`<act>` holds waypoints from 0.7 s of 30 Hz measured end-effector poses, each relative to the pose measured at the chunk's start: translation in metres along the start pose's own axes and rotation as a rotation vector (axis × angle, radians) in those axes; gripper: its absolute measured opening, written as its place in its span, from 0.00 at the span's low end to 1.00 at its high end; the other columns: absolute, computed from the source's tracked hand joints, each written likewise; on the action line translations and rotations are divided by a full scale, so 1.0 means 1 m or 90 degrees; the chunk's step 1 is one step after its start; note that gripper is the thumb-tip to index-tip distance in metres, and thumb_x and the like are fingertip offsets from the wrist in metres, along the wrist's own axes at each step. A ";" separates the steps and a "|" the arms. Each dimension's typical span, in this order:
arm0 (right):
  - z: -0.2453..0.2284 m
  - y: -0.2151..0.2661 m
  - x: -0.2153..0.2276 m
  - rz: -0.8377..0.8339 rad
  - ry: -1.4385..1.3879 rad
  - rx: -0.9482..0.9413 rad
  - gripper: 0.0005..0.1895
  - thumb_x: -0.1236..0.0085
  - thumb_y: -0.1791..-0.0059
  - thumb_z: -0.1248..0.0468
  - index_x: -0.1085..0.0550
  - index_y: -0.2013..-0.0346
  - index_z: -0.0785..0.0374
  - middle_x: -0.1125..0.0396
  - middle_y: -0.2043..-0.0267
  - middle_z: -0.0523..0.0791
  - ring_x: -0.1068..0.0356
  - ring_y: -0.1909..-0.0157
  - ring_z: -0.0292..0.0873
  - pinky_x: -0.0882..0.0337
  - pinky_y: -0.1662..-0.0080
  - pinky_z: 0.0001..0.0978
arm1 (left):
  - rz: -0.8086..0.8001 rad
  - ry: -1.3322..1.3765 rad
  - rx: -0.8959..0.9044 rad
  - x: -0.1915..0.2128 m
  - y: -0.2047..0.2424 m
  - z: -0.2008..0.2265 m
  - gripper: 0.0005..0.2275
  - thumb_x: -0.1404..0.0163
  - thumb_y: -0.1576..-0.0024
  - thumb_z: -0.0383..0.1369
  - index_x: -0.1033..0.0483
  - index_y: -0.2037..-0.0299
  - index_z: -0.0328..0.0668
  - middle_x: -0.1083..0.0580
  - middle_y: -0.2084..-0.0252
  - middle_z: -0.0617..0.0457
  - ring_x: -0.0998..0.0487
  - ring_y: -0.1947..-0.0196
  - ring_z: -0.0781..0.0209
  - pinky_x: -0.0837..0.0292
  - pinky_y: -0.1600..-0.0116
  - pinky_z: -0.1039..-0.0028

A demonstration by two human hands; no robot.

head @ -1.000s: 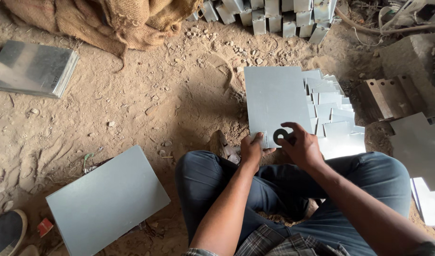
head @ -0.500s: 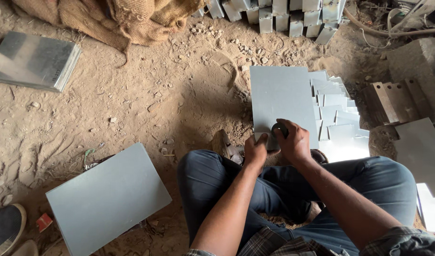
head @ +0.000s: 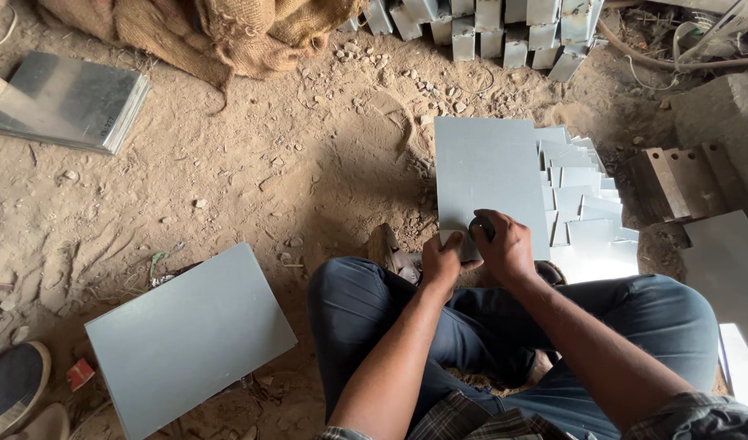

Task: The person sits on the ground and applies a circular adhesive sticker to the corner of a rectangular metal sheet. They smooth the sticker down, then pick up another sheet and repeat the process.

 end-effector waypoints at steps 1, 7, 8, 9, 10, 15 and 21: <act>-0.002 0.001 0.002 0.005 0.003 0.009 0.16 0.41 0.51 0.64 0.22 0.51 0.67 0.24 0.57 0.55 0.22 0.56 0.55 0.23 0.53 0.40 | -0.002 0.005 -0.003 -0.002 0.000 0.001 0.09 0.55 0.37 0.31 0.25 0.55 0.33 0.22 0.63 0.52 0.17 0.65 0.59 0.14 0.65 0.67; -0.014 0.067 -0.002 -0.127 -0.020 -0.029 0.15 0.38 0.53 0.62 0.21 0.52 0.60 0.22 0.61 0.49 0.19 0.64 0.46 0.21 0.60 0.36 | 0.045 -0.194 -0.073 0.009 -0.002 0.006 0.13 0.52 0.34 0.34 0.23 0.56 0.26 0.23 0.67 0.45 0.23 0.73 0.53 0.26 0.73 0.71; -0.011 0.070 0.005 -0.110 -0.018 -0.052 0.17 0.37 0.53 0.61 0.22 0.50 0.60 0.22 0.62 0.49 0.20 0.65 0.45 0.21 0.62 0.36 | 0.039 -0.211 -0.084 0.007 -0.002 0.006 0.13 0.52 0.34 0.34 0.22 0.55 0.25 0.22 0.67 0.43 0.23 0.73 0.53 0.27 0.73 0.71; -0.009 0.068 0.011 -0.094 -0.016 -0.072 0.19 0.37 0.53 0.61 0.24 0.47 0.60 0.22 0.64 0.48 0.20 0.67 0.44 0.22 0.63 0.36 | 0.036 -0.227 -0.100 0.006 -0.003 0.009 0.14 0.52 0.34 0.33 0.22 0.55 0.25 0.22 0.67 0.41 0.22 0.73 0.53 0.27 0.72 0.70; -0.008 0.066 0.017 -0.078 -0.015 -0.091 0.21 0.37 0.52 0.60 0.26 0.45 0.59 0.21 0.66 0.48 0.20 0.69 0.43 0.22 0.64 0.35 | 0.033 -0.243 -0.116 0.005 -0.003 0.012 0.14 0.52 0.34 0.33 0.21 0.55 0.24 0.22 0.67 0.39 0.22 0.73 0.54 0.28 0.72 0.69; 0.003 -0.003 0.029 -0.062 -0.051 -0.091 0.19 0.36 0.52 0.62 0.26 0.47 0.62 0.23 0.63 0.49 0.20 0.65 0.42 0.22 0.63 0.36 | -0.040 -0.026 -0.018 -0.003 -0.001 -0.001 0.15 0.56 0.34 0.33 0.27 0.48 0.24 0.22 0.57 0.41 0.17 0.63 0.53 0.14 0.60 0.64; -0.030 -0.035 0.006 -0.197 0.041 0.175 0.11 0.38 0.51 0.63 0.22 0.54 0.58 0.23 0.62 0.48 0.22 0.66 0.48 0.24 0.63 0.39 | -0.026 -0.040 -0.008 -0.003 0.001 0.002 0.13 0.55 0.33 0.32 0.28 0.50 0.24 0.23 0.54 0.39 0.17 0.59 0.50 0.13 0.58 0.63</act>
Point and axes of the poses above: each hand's wrist, its own y-axis away from the middle knuckle, its own x-axis out of the back of the hand, z = x × y, the point moved 10 cm from there along -y, towards the middle knuckle
